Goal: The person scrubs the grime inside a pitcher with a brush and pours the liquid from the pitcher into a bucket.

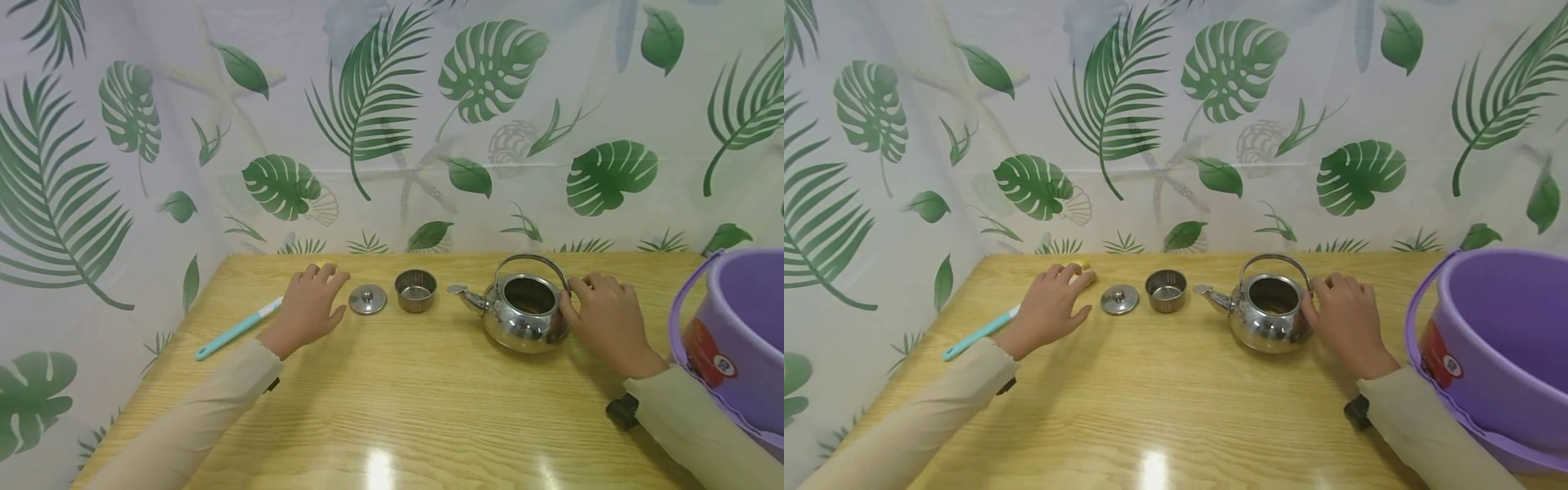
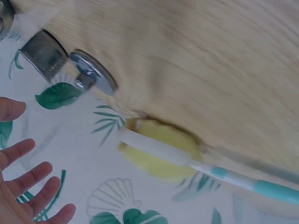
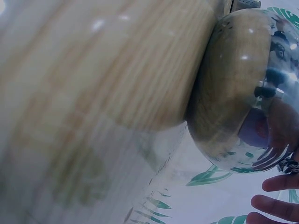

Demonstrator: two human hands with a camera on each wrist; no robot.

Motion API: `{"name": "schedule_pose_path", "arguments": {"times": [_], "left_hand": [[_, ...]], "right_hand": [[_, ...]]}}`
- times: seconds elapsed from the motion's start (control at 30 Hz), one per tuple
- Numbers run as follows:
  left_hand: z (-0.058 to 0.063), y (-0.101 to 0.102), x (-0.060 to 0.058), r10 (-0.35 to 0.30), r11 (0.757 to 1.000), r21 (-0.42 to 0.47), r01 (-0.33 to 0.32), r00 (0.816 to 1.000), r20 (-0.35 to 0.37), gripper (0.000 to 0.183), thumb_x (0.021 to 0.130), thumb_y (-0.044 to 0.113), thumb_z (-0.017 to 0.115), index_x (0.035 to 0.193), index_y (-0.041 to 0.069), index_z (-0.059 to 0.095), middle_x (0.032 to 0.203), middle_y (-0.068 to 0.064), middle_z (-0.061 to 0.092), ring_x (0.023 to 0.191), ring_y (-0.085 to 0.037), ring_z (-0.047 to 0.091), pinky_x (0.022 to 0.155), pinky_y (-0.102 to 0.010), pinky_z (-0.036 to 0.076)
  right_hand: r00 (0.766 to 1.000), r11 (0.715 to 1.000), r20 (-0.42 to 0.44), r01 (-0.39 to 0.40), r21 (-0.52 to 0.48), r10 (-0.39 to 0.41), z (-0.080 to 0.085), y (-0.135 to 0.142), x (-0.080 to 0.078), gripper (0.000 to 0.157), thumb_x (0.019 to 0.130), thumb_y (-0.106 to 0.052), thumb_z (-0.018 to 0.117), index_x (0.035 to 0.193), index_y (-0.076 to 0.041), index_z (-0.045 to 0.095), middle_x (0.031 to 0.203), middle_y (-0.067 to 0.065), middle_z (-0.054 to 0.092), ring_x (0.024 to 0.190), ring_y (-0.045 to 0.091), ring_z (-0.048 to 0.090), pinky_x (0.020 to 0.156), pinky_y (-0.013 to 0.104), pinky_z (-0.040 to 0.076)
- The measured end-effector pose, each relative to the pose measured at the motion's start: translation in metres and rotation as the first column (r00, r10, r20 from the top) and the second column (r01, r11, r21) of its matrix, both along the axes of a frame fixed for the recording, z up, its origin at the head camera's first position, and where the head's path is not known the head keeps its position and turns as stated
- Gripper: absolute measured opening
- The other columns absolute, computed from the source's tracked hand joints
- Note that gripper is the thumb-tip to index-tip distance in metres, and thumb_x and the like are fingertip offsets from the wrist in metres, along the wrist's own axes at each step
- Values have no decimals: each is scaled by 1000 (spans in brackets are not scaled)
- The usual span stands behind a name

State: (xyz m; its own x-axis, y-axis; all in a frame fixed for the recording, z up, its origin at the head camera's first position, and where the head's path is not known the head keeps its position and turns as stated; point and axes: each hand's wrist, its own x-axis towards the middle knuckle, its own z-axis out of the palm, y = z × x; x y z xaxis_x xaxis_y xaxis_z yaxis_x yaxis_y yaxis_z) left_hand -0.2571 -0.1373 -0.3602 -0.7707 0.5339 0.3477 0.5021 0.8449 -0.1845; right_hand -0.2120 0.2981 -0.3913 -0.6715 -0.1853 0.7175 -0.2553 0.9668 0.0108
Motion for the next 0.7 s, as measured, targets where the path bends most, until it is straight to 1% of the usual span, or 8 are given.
{"name": "schedule_pose_path", "arguments": {"times": [0.07,0.17,0.3,0.43,0.57,0.7], "left_hand": [[-2,-8,-1,16,1000,6,-16,1000,-7,47,82,29,70,123,14,53,112,-11,55,96,-32,52,81,-47,47],[-4,-20,-4,48,999,-12,-48,999,-9,49,82,30,69,125,13,53,111,-13,55,95,-32,51,80,-47,47],[-6,-38,-8,101,994,-39,-101,995,5,51,83,29,67,127,10,51,113,-14,54,97,-33,51,81,-48,46],[-10,-55,-14,142,989,-38,-141,990,23,50,83,26,67,127,8,51,114,-16,55,99,-35,51,81,-50,45],[-14,-68,-18,168,986,-23,-168,985,39,49,83,22,64,127,6,50,114,-17,54,99,-36,51,81,-51,45],[-20,-78,-20,176,984,0,-176,984,31,47,82,20,63,125,4,51,110,-17,55,96,-36,53,80,-51,46]], "right_hand": [[1000,1000,8,1,-2,-1,0,0,0,20,80,-15,61,90,1,65,82,24,63,74,41,60,62,56,42],[1000,1000,25,5,-11,-4,0,0,1,20,81,-15,61,91,1,65,83,24,63,75,42,60,63,56,41],[999,1000,44,11,-15,-10,0,-1,1,20,81,-15,60,91,1,65,83,24,63,76,42,60,64,56,41],[998,1000,55,13,-15,-12,1,-1,2,21,82,-16,60,92,2,65,84,24,63,77,42,59,65,56,41],[998,1000,62,15,-19,-14,1,-1,2,21,82,-16,60,92,2,65,85,24,63,78,42,59,65,57,41],[999,1000,50,10,-17,-9,1,-1,1,20,81,-15,60,91,1,65,84,24,63,77,42,59,64,56,41]]}}
